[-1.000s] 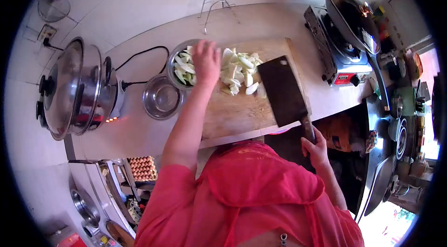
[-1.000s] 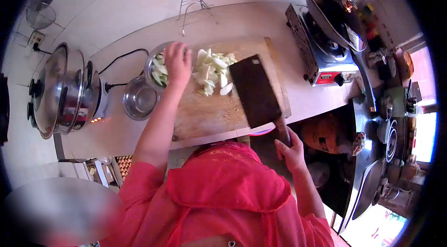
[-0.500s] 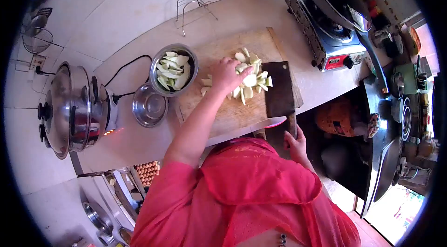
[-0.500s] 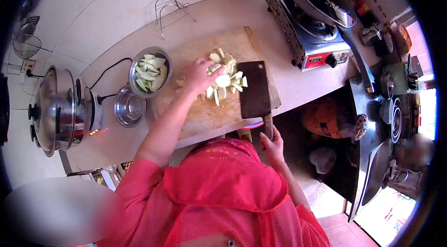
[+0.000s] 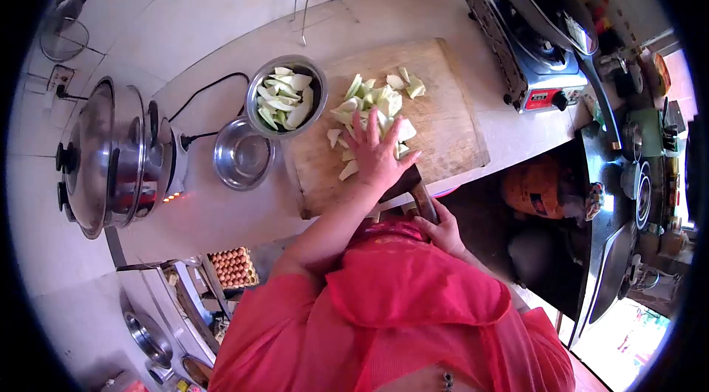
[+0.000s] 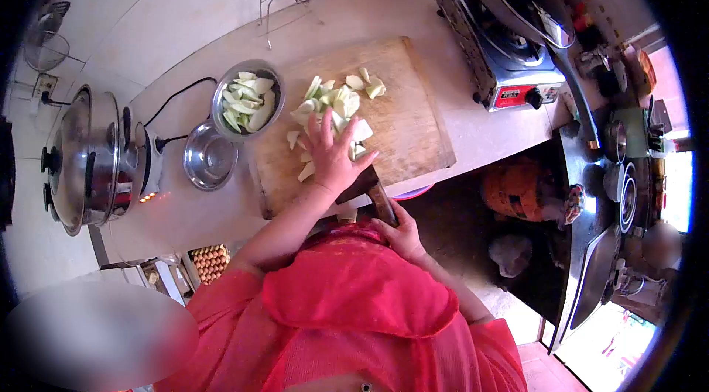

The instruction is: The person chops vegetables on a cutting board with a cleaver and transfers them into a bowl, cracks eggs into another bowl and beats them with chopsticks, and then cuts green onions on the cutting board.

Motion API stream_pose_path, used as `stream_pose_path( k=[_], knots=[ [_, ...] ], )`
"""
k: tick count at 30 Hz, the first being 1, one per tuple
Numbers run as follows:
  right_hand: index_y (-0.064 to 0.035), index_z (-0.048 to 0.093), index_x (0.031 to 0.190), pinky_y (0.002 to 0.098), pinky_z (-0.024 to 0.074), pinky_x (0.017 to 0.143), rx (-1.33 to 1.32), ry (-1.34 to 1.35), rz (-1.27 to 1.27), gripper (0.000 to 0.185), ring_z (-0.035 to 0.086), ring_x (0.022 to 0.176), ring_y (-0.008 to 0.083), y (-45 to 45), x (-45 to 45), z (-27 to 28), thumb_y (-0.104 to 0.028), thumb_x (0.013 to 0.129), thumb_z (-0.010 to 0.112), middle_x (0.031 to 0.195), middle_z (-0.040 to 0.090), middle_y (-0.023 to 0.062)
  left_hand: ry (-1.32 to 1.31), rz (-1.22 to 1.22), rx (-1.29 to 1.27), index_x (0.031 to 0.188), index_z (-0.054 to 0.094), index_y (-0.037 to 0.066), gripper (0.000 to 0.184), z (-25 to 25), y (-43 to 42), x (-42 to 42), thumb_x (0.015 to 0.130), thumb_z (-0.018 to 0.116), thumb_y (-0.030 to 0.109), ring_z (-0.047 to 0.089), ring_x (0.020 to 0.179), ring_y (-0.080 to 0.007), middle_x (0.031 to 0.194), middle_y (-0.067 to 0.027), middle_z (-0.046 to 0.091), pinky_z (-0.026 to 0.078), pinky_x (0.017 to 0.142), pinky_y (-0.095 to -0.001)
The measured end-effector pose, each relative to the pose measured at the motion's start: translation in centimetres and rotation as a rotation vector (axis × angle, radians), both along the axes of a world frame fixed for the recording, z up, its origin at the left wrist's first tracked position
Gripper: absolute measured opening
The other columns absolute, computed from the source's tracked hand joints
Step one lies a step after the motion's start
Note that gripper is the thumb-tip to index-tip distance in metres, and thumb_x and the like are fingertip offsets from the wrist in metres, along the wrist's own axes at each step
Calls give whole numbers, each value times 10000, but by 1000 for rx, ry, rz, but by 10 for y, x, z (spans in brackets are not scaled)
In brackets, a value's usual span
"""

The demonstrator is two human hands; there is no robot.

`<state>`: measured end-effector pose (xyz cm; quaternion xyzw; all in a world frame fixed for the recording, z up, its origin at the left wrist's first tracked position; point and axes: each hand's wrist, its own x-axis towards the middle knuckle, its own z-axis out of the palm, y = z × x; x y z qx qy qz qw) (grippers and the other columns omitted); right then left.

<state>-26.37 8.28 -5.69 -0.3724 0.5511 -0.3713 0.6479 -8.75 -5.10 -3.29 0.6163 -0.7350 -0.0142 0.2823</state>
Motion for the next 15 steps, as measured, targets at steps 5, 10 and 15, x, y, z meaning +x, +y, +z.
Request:
stream_pose_path(
  k=[5, 10, 15],
  knots=[
    [-36, 410, 1310, 190, 434, 551, 75, 3, -40, 572, 512, 658, 41, 6, -4, 43, -73, 804, 673, 926, 589, 8, 84, -22, -74, 1160, 553, 202, 589, 19, 3, -13, 669, 690, 497, 193, 1262, -460, 1359, -156, 262, 206, 946, -612],
    [-28, 429, 1288, 190, 431, 543, 7, 157, 101, 540, 505, 642, 45, -15, 1, 80, -96, 806, 663, 889, 586, 23, 138, 80, -168, 1120, 561, 187, 521, 44, -5, 2, 698, 679, 468, 209, 1257, -451, 1344, -163, 271, 210, 947, -612],
    [4, 465, 1207, 221, 388, 432, -94, 197, 241, 454, 475, 502, 70, -64, 43, 98, -122, 810, 645, 723, 539, 18, 90, 307, -217, 1060, 614, 141, 450, 49, -30, 55, 719, 675, 430, 285, 1220, -458, 1321, -196, 336, 267, 970, -565]
  ],
)
